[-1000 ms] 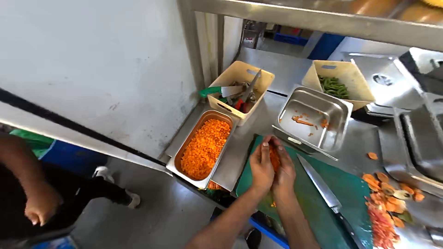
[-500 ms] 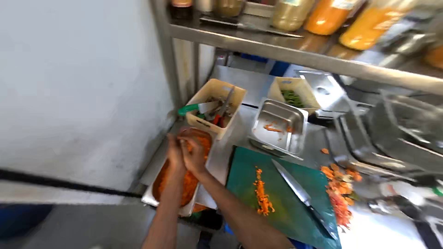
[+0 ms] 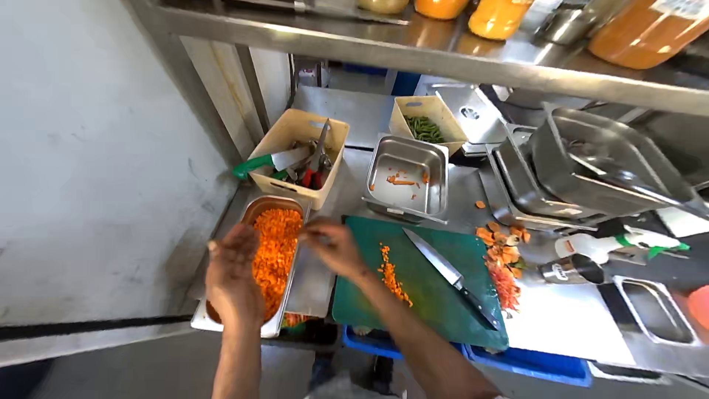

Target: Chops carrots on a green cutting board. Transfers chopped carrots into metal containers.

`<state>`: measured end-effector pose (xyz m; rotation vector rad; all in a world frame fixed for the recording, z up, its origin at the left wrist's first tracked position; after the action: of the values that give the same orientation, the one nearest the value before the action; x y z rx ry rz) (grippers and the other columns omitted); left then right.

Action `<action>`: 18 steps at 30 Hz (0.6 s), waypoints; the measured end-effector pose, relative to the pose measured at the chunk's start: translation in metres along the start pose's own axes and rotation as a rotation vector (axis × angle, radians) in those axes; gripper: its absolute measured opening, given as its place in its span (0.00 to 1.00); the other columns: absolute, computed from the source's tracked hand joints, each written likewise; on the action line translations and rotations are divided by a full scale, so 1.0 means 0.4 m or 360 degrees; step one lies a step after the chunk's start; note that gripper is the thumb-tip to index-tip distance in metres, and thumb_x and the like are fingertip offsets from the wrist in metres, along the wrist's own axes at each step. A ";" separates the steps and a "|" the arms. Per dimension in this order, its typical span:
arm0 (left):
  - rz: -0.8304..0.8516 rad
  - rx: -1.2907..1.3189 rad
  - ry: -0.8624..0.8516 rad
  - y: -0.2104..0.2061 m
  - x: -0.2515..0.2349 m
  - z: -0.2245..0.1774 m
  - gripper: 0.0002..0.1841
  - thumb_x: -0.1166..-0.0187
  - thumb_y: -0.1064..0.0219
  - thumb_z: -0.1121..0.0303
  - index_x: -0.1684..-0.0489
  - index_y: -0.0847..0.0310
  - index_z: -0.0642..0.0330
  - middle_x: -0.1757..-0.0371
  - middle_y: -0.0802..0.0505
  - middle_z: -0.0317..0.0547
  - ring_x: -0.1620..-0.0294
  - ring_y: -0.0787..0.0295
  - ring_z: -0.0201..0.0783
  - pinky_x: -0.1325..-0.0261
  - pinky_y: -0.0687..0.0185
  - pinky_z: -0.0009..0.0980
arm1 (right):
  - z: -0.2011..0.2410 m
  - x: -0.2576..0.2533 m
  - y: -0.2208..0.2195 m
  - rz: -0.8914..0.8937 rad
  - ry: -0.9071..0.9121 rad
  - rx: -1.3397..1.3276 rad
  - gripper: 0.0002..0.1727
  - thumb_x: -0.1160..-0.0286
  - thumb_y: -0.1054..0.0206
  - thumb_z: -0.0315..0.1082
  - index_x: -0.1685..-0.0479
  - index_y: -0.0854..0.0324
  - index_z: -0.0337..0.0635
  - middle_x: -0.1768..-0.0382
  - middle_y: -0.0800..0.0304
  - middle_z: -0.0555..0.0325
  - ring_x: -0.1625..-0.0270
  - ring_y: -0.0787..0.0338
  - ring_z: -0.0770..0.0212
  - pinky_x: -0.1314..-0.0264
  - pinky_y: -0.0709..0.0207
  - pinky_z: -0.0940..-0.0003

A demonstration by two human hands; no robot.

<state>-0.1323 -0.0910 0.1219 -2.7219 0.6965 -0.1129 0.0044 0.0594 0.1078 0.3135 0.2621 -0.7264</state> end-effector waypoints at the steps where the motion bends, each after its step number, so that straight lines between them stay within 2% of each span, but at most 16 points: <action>1: 0.0171 0.0032 0.0028 -0.008 0.055 0.016 0.30 0.05 0.67 0.49 0.42 0.18 0.58 0.46 0.06 0.42 0.45 0.07 0.40 0.35 0.13 0.41 | -0.014 0.051 0.092 -0.0080 -0.0131 -0.0054 0.12 0.15 0.34 0.37 0.50 0.10 0.39 0.49 0.07 0.56 0.49 0.08 0.62 0.43 0.11 0.61; 3: 0.0553 0.0069 0.0278 -0.038 0.193 0.077 0.30 0.05 0.64 0.52 0.53 0.13 0.60 0.57 0.05 0.45 0.56 0.06 0.40 0.45 0.09 0.40 | -0.089 0.133 0.258 -0.0276 -0.0361 -0.0171 0.17 0.10 0.42 0.41 0.46 0.12 0.38 0.48 0.05 0.55 0.46 0.07 0.59 0.36 0.13 0.57; 5: 0.0890 0.0082 0.0793 -0.066 0.351 0.182 0.31 0.04 0.64 0.56 0.54 0.13 0.68 0.58 0.05 0.51 0.60 0.06 0.42 0.50 0.08 0.40 | -0.192 0.188 0.373 -0.0414 -0.0456 -0.0209 0.21 0.07 0.49 0.41 0.45 0.13 0.35 0.48 0.05 0.52 0.44 0.06 0.57 0.32 0.14 0.57; 6: 0.1030 0.0074 0.1117 -0.072 0.429 0.245 0.32 0.04 0.65 0.56 0.52 0.14 0.71 0.56 0.05 0.54 0.59 0.06 0.44 0.50 0.07 0.41 | -0.242 0.208 0.404 -0.0427 -0.0474 -0.0178 0.21 0.07 0.49 0.40 0.45 0.13 0.34 0.47 0.04 0.50 0.43 0.06 0.56 0.31 0.14 0.56; 8: 0.1233 0.0130 0.1768 -0.063 0.567 0.377 0.34 0.04 0.68 0.53 0.41 0.17 0.72 0.46 0.06 0.59 0.50 0.06 0.49 0.43 0.10 0.45 | -0.336 0.230 0.427 -0.0383 -0.0429 -0.0125 0.20 0.10 0.47 0.37 0.44 0.12 0.33 0.44 0.05 0.47 0.38 0.07 0.52 0.29 0.15 0.54; 10: 0.1227 0.0250 0.2191 -0.056 0.657 0.479 0.36 0.04 0.72 0.51 0.32 0.21 0.72 0.38 0.09 0.63 0.40 0.08 0.54 0.33 0.14 0.49 | -0.386 0.230 0.422 -0.0315 -0.0398 -0.0140 0.21 0.11 0.48 0.38 0.43 0.12 0.33 0.41 0.06 0.47 0.34 0.09 0.51 0.27 0.18 0.52; 12: 0.1168 0.0375 0.2300 -0.074 0.680 0.544 0.37 0.04 0.74 0.52 0.27 0.25 0.72 0.32 0.11 0.64 0.33 0.11 0.56 0.28 0.17 0.49 | -0.392 0.214 0.405 -0.0173 -0.0407 -0.0215 0.25 0.08 0.52 0.42 0.43 0.12 0.33 0.41 0.06 0.47 0.34 0.09 0.51 0.26 0.18 0.52; 14: 0.1022 0.0525 0.2311 -0.105 0.662 0.575 0.36 0.05 0.76 0.53 0.23 0.28 0.71 0.28 0.14 0.65 0.29 0.15 0.58 0.25 0.20 0.50 | -0.380 0.216 0.371 0.0018 -0.0403 -0.0234 0.26 0.09 0.51 0.43 0.48 0.10 0.33 0.45 0.04 0.48 0.40 0.07 0.53 0.30 0.16 0.54; 16: 0.0785 0.0643 0.2349 -0.130 0.643 0.595 0.38 0.06 0.77 0.52 0.27 0.27 0.74 0.29 0.14 0.68 0.27 0.16 0.60 0.23 0.22 0.52 | -0.362 0.246 0.339 0.0186 -0.0343 -0.0224 0.25 0.11 0.47 0.46 0.51 0.08 0.35 0.47 0.03 0.49 0.42 0.07 0.54 0.31 0.15 0.54; 18: 0.0732 0.0656 0.2432 -0.158 0.634 0.600 0.42 0.08 0.81 0.49 0.30 0.25 0.76 0.32 0.13 0.70 0.29 0.15 0.62 0.24 0.22 0.54 | -0.333 0.284 0.323 0.0295 -0.0295 -0.0158 0.25 0.12 0.46 0.46 0.52 0.07 0.37 0.47 0.03 0.51 0.39 0.07 0.55 0.28 0.16 0.54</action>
<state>0.1564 -0.0896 -0.0845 -1.5749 1.3547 -2.0002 0.1575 0.1306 -0.0291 0.1721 0.0913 -0.5529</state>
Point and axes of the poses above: each hand's wrist, its own x-axis away from the middle knuckle, its own y-axis out of the back of the hand, z = x × y, the point moved 4 cm from there along -x, towards the middle knuckle
